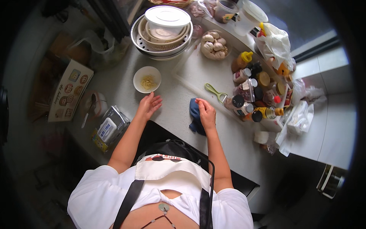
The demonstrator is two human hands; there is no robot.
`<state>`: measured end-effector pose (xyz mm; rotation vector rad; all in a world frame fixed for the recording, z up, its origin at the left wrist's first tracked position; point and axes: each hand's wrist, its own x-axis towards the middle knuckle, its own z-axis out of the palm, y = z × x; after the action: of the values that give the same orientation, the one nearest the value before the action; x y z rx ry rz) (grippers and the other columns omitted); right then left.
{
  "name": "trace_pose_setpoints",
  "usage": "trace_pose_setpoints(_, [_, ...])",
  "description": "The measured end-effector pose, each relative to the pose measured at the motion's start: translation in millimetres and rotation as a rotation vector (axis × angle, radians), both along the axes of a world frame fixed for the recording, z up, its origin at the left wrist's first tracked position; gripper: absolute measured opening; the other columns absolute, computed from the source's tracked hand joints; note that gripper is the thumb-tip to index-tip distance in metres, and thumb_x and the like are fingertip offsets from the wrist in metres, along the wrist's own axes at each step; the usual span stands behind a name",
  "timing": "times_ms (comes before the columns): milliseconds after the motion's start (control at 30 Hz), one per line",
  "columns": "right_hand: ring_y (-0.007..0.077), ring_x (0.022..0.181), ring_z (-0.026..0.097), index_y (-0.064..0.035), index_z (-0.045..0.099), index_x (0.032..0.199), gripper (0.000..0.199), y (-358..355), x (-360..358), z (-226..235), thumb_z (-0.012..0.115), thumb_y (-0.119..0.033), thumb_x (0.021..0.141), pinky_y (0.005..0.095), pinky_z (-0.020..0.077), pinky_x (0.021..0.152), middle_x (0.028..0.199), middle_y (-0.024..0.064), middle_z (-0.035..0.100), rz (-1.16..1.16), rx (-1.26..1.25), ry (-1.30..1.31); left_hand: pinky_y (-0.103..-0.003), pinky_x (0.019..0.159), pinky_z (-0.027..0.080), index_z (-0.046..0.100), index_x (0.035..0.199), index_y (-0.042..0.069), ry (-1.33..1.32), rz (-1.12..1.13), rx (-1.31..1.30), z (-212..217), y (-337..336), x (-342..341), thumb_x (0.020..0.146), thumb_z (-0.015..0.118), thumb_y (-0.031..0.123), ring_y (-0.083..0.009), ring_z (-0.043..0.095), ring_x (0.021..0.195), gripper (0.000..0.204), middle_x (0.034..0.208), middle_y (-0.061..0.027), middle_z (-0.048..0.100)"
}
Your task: The person wipes a small food container with a cloth, cleans a jar of seasoning, and wipes down the kitchen countertop and sink area.
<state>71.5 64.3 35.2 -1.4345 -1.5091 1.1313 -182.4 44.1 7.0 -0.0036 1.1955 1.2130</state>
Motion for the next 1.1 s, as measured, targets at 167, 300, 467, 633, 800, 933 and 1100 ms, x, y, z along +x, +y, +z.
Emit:
trace_pose_setpoints(167, [0.0118, 0.081, 0.059, -0.0021, 0.056, 0.106, 0.026, 13, -15, -16, 0.046, -0.019, 0.089, 0.0228, 0.0445, 0.071, 0.095, 0.0071, 0.062, 0.044, -0.126, 0.104, -0.04, 0.081, 0.046, 0.041, 0.112, -0.002, -0.239, 0.192, 0.078, -22, 18, -12, 0.088, 0.048, 0.024, -0.0284, 0.054, 0.094, 0.035, 0.102, -0.0173, 0.053])
trace_pose_setpoints(300, [0.0112, 0.081, 0.058, -0.0037, 0.051, 0.114, 0.03, 35, -14, -11, 0.044, -0.02, 0.09, 0.0218, 0.0443, 0.068, 0.104, 0.0063, 0.058, 0.015, -0.236, 0.189, -0.04, 0.08, 0.046, 0.04, 0.109, -0.001, -0.076, 0.351, 0.081, -22, 32, -13, 0.09, 0.044, 0.019, -0.0273, 0.055, 0.092, 0.028, 0.099, -0.0165, 0.053])
trace_pose_setpoints(467, [0.0106, 0.081, 0.057, -0.0047, 0.052, 0.113, 0.029, 44, -3, -17, 0.044, -0.02, 0.09, 0.0221, 0.0442, 0.068, 0.104, 0.0057, 0.058, -0.041, -0.304, 0.233, -0.04, 0.079, 0.046, 0.04, 0.108, 0.001, 0.005, 0.371, 0.06, -24, 44, -38, 0.09, 0.043, 0.018, -0.0265, 0.056, 0.09, 0.025, 0.098, -0.015, 0.054])
trace_pose_setpoints(633, [0.0095, 0.081, 0.057, -0.005, 0.053, 0.112, 0.028, 39, -4, -21, 0.044, -0.02, 0.09, 0.021, 0.0436, 0.068, 0.103, 0.0051, 0.058, -0.042, -0.321, 0.25, -0.041, 0.08, 0.046, 0.04, 0.109, 0.001, 0.064, 0.315, 0.028, -17, 55, -51, 0.089, 0.044, 0.02, -0.0276, 0.055, 0.092, 0.028, 0.099, -0.0155, 0.054])
trace_pose_setpoints(800, [0.0093, 0.08, 0.057, -0.0049, 0.054, 0.109, 0.026, 32, -6, -22, 0.044, -0.019, 0.09, 0.0208, 0.0436, 0.068, 0.1, 0.0043, 0.058, -0.073, -0.351, 0.297, -0.042, 0.077, 0.045, 0.041, 0.107, 0.003, -0.01, 0.359, 0.045, -35, 57, -59, 0.085, 0.05, 0.018, -0.0268, 0.055, 0.084, 0.028, 0.092, -0.0127, 0.054])
trace_pose_setpoints(933, [0.0094, 0.078, 0.058, -0.0045, 0.055, 0.107, 0.025, 28, -8, -24, 0.044, -0.018, 0.09, 0.02, 0.0436, 0.066, 0.098, 0.0034, 0.059, -0.068, -0.335, 0.314, -0.043, 0.077, 0.046, 0.038, 0.111, 0.005, -0.013, 0.416, 0.103, -43, 61, -68, 0.084, 0.05, 0.01, -0.0269, 0.054, 0.087, 0.03, 0.102, -0.0137, 0.051])
trace_pose_setpoints(1100, [0.0086, 0.078, 0.058, -0.005, 0.055, 0.108, 0.025, 21, -3, -22, 0.045, -0.019, 0.089, 0.0195, 0.0433, 0.066, 0.098, 0.0033, 0.059, -0.076, -0.327, 0.315, -0.041, 0.077, 0.049, 0.038, 0.112, 0.003, 0.048, 0.379, 0.102, -43, 60, -64, 0.083, 0.047, 0.002, -0.0279, 0.056, 0.086, 0.03, 0.103, -0.0148, 0.051])
